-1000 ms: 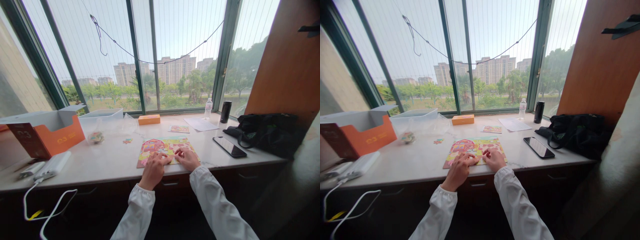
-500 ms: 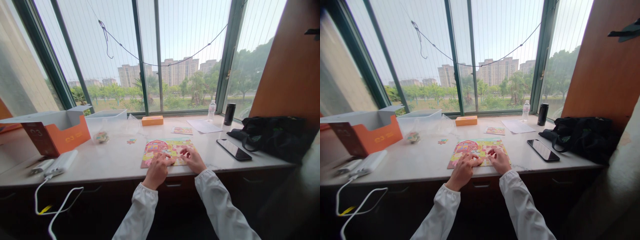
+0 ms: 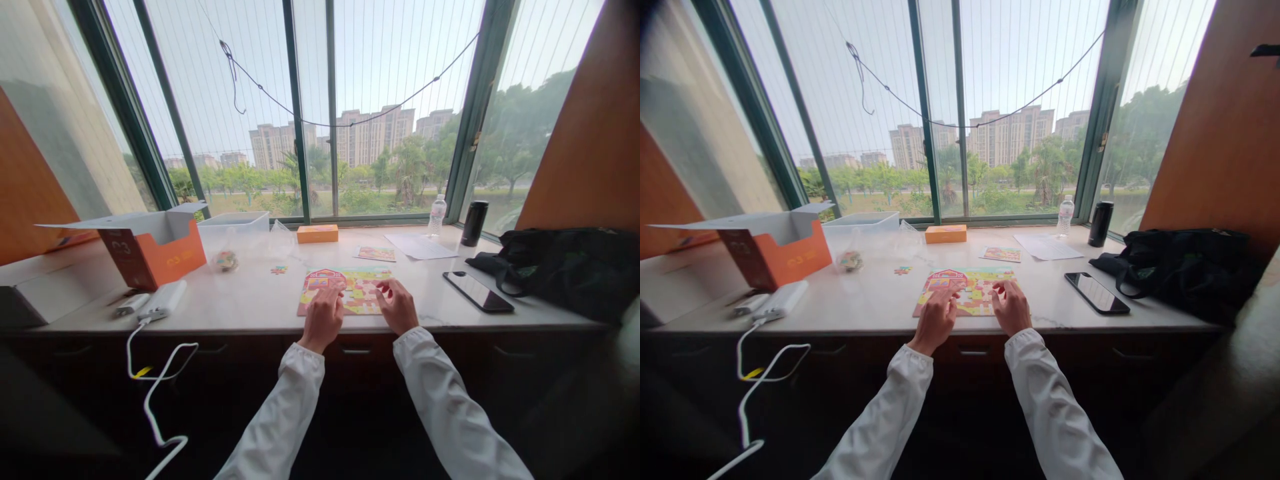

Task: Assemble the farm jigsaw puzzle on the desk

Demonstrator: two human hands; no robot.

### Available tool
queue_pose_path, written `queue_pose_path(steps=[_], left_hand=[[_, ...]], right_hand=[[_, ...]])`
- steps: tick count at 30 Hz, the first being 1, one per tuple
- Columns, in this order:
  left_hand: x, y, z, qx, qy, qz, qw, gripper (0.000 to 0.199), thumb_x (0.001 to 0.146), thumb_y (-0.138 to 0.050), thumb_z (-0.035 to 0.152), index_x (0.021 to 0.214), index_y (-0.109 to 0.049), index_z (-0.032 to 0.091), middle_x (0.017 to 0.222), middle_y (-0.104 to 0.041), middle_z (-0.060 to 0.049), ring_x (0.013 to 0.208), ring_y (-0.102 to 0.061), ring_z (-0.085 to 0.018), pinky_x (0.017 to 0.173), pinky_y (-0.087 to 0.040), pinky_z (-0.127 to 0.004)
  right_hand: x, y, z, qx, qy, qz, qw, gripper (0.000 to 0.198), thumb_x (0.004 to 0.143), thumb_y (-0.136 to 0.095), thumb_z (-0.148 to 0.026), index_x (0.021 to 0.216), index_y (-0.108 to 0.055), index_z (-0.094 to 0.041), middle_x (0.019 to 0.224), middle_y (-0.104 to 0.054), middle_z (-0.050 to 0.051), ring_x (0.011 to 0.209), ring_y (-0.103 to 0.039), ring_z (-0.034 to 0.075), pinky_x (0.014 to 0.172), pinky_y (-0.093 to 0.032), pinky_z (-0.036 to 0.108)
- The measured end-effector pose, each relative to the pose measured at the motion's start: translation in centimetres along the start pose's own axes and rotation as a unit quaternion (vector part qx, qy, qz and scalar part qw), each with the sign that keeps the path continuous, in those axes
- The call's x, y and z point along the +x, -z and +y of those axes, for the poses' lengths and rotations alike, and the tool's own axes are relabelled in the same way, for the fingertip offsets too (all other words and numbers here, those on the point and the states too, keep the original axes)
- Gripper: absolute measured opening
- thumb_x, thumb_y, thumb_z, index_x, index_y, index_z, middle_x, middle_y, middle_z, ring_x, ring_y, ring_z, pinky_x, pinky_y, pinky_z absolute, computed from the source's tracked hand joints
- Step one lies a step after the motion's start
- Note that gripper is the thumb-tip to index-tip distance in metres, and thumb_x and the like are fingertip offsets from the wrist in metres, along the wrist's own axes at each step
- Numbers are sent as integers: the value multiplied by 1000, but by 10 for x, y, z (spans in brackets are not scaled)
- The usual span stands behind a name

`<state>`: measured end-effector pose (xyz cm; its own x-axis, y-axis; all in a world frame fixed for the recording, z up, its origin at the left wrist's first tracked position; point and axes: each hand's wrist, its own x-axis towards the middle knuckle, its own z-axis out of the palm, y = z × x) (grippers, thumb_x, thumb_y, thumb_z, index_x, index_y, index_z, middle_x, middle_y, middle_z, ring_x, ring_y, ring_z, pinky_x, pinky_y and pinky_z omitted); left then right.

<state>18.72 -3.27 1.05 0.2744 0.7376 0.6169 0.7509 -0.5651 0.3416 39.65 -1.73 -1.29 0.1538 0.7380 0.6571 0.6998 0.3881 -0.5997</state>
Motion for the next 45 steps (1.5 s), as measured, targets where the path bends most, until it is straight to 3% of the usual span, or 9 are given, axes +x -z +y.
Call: queue_pose_path(steps=[5,11,15,19,22,26,35,40,45], left_hand=[[-9,27,-19,56,38,45,997,31,96,-41,22,118,-63,23,102,-68,-5,101,-59,-20,92,-46,-33],[-10,65,-88,157,110,51,980,31,96,-41,23,117,-63,22,109,-68,-7,101,-59,-22,89,-46,-33],[6,88,-133,205,165,16,965,39,94,-35,12,121,-63,21,112,-69,-8,101,-59,-23,86,-47,-34],[34,102,-167,214,215,-35,952,48,89,-34,3,126,-60,18,117,-68,-10,106,-59,-25,85,-47,-36],[57,103,-188,212,231,-75,947,49,87,-37,2,128,-59,17,118,-68,-13,109,-59,-25,88,-46,-36],[74,89,-214,225,195,-78,952,49,91,-35,5,132,-57,18,120,-67,-13,113,-57,-24,94,-44,-37],[63,68,-243,237,144,-165,947,52,93,-34,11,141,-49,21,126,-63,-14,119,-56,-24,101,-41,-38],[62,69,-246,228,153,-173,946,52,93,-33,10,140,-50,23,122,-65,-14,114,-60,-24,97,-43,-38],[61,66,-248,204,160,-147,955,46,95,-38,16,138,-52,22,121,-66,-14,115,-59,-26,97,-43,-39]], right_hand=[[0,1,-1,-11,-3,-17,1000,20,87,-52,-37,92,-63,-20,85,-64,4,70,-53,17,72,-44,31],[10,-5,-37,-49,55,-75,994,17,88,-53,-36,91,-64,-22,83,-65,3,73,-56,17,72,-41,30],[34,-26,-74,-72,101,-150,981,14,87,-54,-31,93,-64,-23,83,-68,2,75,-58,16,71,-38,29],[66,-66,-100,-97,133,-220,962,14,88,-55,-31,90,-67,-24,85,-70,2,78,-61,17,75,-38,30],[87,-103,-110,-112,136,-262,949,13,85,-60,-33,90,-69,-25,87,-70,2,80,-62,17,76,-39,30],[107,-153,-116,-127,112,-313,934,15,82,-66,-36,92,-70,-26,91,-72,2,90,-64,19,78,-42,30],[138,-262,-109,-91,6,-386,918,45,71,-79,-46,108,-68,-24,105,-71,2,100,-64,18,82,-46,26],[150,-298,-98,-83,-23,-396,914,44,60,-86,-43,94,-72,-21,96,-72,4,91,-67,20,75,-49,26],[153,-309,-87,-34,-7,-375,926,38,53,-90,-37,79,-69,-19,76,-70,1,73,-67,18,64,-50,26]])
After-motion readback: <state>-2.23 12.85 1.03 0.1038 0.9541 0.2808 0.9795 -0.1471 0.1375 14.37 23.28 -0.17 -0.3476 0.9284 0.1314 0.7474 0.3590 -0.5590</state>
